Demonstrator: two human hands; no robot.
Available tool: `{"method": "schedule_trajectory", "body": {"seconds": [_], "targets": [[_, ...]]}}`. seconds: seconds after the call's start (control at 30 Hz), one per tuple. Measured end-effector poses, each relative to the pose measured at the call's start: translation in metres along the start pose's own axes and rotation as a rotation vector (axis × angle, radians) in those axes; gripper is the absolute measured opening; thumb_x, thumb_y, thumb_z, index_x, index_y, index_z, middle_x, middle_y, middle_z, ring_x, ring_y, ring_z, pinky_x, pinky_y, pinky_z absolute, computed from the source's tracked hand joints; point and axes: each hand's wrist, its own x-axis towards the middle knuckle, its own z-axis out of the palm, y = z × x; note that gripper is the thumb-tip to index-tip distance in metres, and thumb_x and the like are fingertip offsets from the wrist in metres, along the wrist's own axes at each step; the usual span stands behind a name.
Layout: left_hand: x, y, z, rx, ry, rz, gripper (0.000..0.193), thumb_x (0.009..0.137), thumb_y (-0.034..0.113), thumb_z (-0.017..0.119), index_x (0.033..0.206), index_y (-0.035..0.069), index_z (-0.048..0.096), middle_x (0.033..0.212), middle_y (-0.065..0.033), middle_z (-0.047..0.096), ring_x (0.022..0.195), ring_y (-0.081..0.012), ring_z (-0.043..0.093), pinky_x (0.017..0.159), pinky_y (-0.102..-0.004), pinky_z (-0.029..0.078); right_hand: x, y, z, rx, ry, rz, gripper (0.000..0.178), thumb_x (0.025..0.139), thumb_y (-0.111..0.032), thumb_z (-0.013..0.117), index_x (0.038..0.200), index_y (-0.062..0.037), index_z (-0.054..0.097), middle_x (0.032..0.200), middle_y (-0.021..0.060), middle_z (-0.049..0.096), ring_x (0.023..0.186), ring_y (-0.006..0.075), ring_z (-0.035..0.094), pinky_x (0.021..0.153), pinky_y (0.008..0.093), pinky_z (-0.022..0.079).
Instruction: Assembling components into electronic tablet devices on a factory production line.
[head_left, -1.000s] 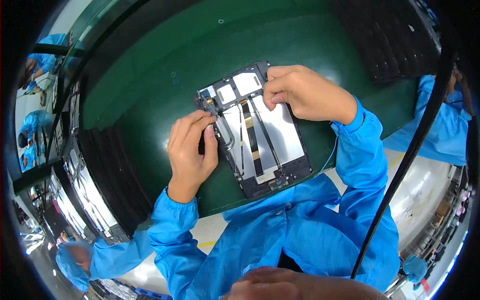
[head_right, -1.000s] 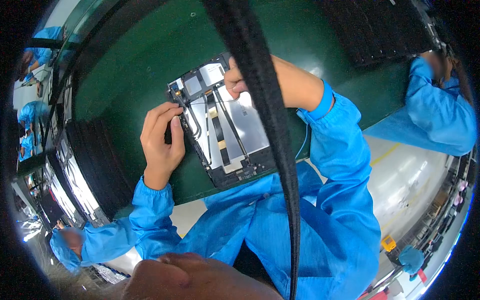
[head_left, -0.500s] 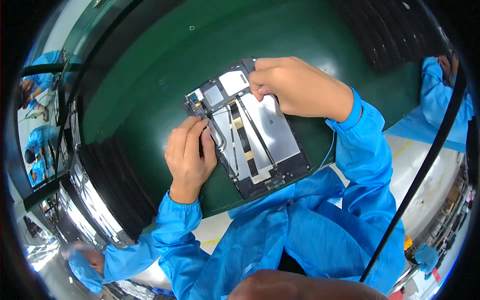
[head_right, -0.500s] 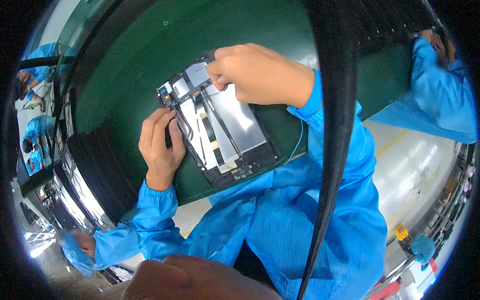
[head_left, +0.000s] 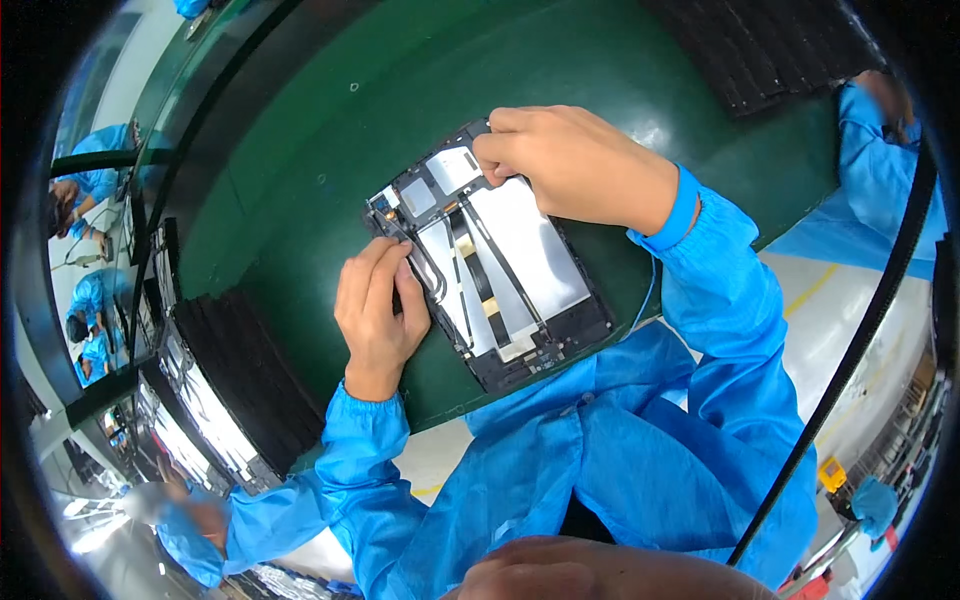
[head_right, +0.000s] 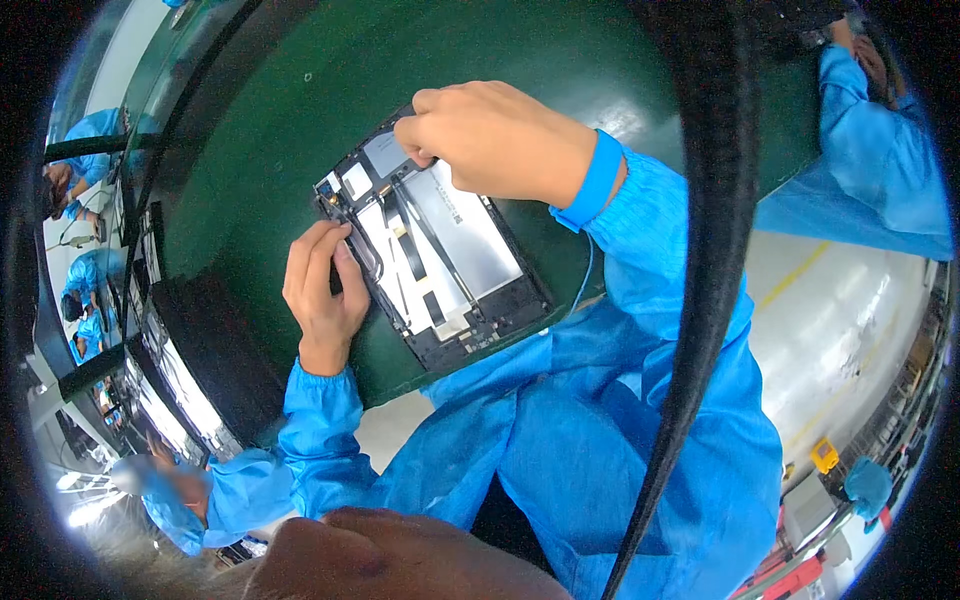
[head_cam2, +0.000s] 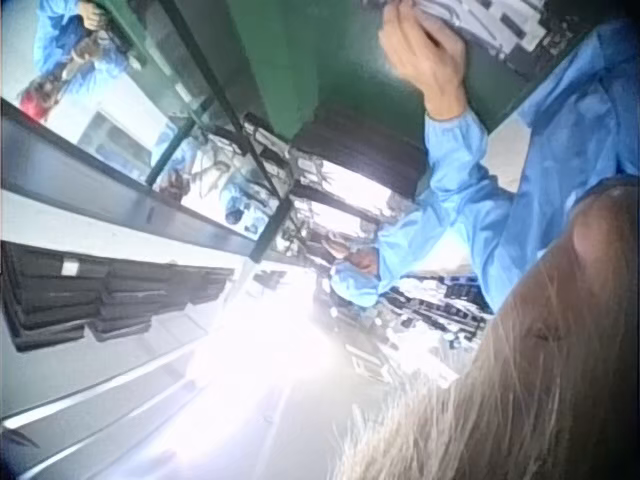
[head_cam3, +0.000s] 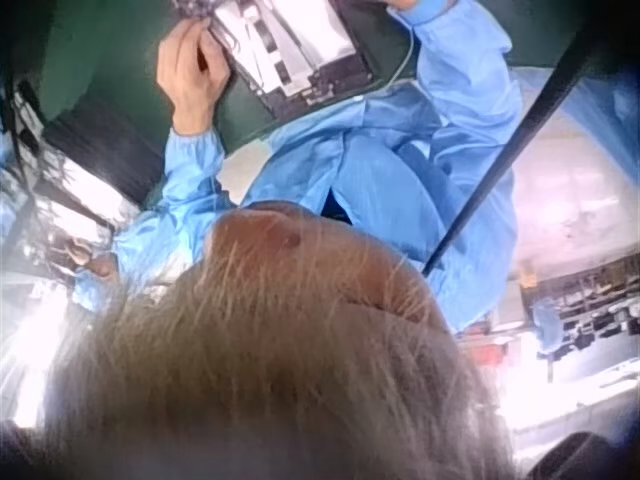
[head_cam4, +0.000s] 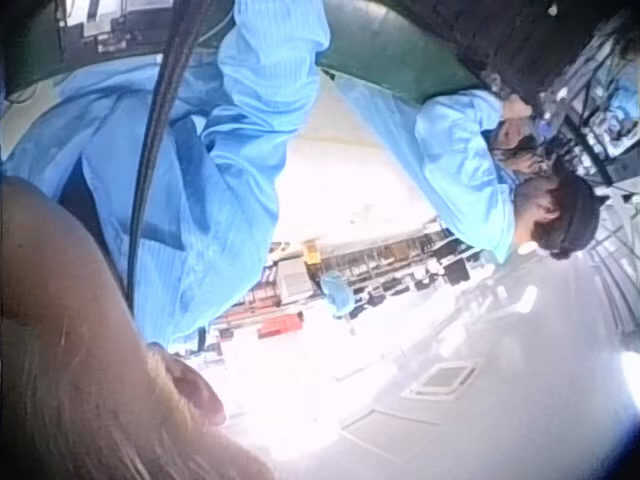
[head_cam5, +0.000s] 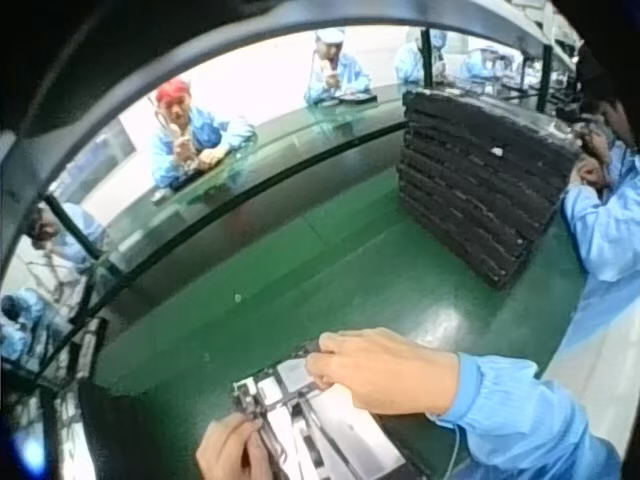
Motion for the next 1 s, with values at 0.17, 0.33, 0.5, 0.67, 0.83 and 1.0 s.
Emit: {"method": "schedule_trajectory", "body": {"seconds": [0.17, 0.33, 0.5, 0.67, 0.83, 1.0], "targets": [[0.005, -0.01, -0.011, -0.011, 0.061, 0.124, 0.027, 0.086, -0.006, 0.076, 0.11, 0.0, 0.084, 0.117, -0.0184, 0.08, 0.101, -0.0385, 0.077, 0.091, -0.0457, 0.063, 0.0, -0.004, 0.0, -0.03, 0.014, 0.019, 0.021, 0.084, 0.01, 0.075, 0.098, -0.0047, 0.07, 0.099, 0.0124, 0.068, 0.1, 0.04, 0.073, 0.082, 0.0522, 0.057], [0.04, -0.008, -0.012, 0.058, -0.169, 0.304, 0.037, 0.079, 0.005, 0.073, 0.112, 0.01, 0.089, 0.139, -0.0176, 0.076, 0.126, -0.043, 0.068, 0.117, -0.0605, 0.052, 0.0, 0.001, 0.004, -0.085, 0.051, 0.001, 0.027, 0.085, 0.008, 0.077, 0.107, -0.0067, 0.07, 0.101, 0.0118, 0.07, 0.1, 0.0398, 0.074, 0.081, 0.0517, 0.059], [0.039, -0.005, 0.003, 0.006, -0.252, 0.26, 0.052, 0.091, -0.002, 0.061, 0.126, 0.023, 0.091, 0.158, -0.0189, 0.066, 0.141, -0.0421, 0.059, 0.124, -0.0589, 0.045, -0.001, 0.003, 0.004, -0.036, 0.111, 0.026, 0.025, 0.09, 0.001, 0.081, 0.111, -0.0086, 0.069, 0.104, 0.0118, 0.074, 0.095, 0.0408, 0.077, 0.078, 0.0526, 0.06], [0.034, 0.009, 0.01, -0.149, -0.266, 0.165, 0.044, 0.093, -0.002, 0.066, 0.121, 0.019, 0.092, 0.157, -0.021, 0.066, 0.139, -0.0439, 0.06, 0.12, -0.0551, 0.044, -0.003, 0.005, -0.004, -0.05, 0.09, 0.051, 0.024, 0.093, -0.002, 0.082, 0.113, -0.0094, 0.07, 0.102, 0.0132, 0.078, 0.092, 0.0426, 0.078, 0.076, 0.0536, 0.06], [0.025, 0.009, 0.012, -0.334, -0.257, 0.042, 0.033, 0.091, -0.005, 0.063, 0.107, 0.009, 0.088, 0.154, -0.0213, 0.067, 0.142, -0.0436, 0.06, 0.125, -0.0583, 0.04, -0.003, 0.009, -0.01, 0.09, -0.041, 0.13, 0.026, 0.094, -0.002, 0.082, 0.116, -0.009, 0.069, 0.107, 0.0162, 0.08, 0.095, 0.0452, 0.077, 0.078, 0.056, 0.057], [0.025, 0.012, 0.011, -0.384, -0.271, 0.068, 0.026, 0.087, -0.004, 0.059, 0.1, 0.004, 0.08, 0.15, -0.0207, 0.071, 0.141, -0.0439, 0.061, 0.129, -0.0622, 0.037, -0.003, 0.014, -0.003, 0.05, -0.009, 0.079, 0.031, 0.095, -0.001, 0.081, 0.121, -0.0071, 0.066, 0.112, 0.0181, 0.08, 0.102, 0.0449, 0.076, 0.082, 0.0551, 0.057]]}}
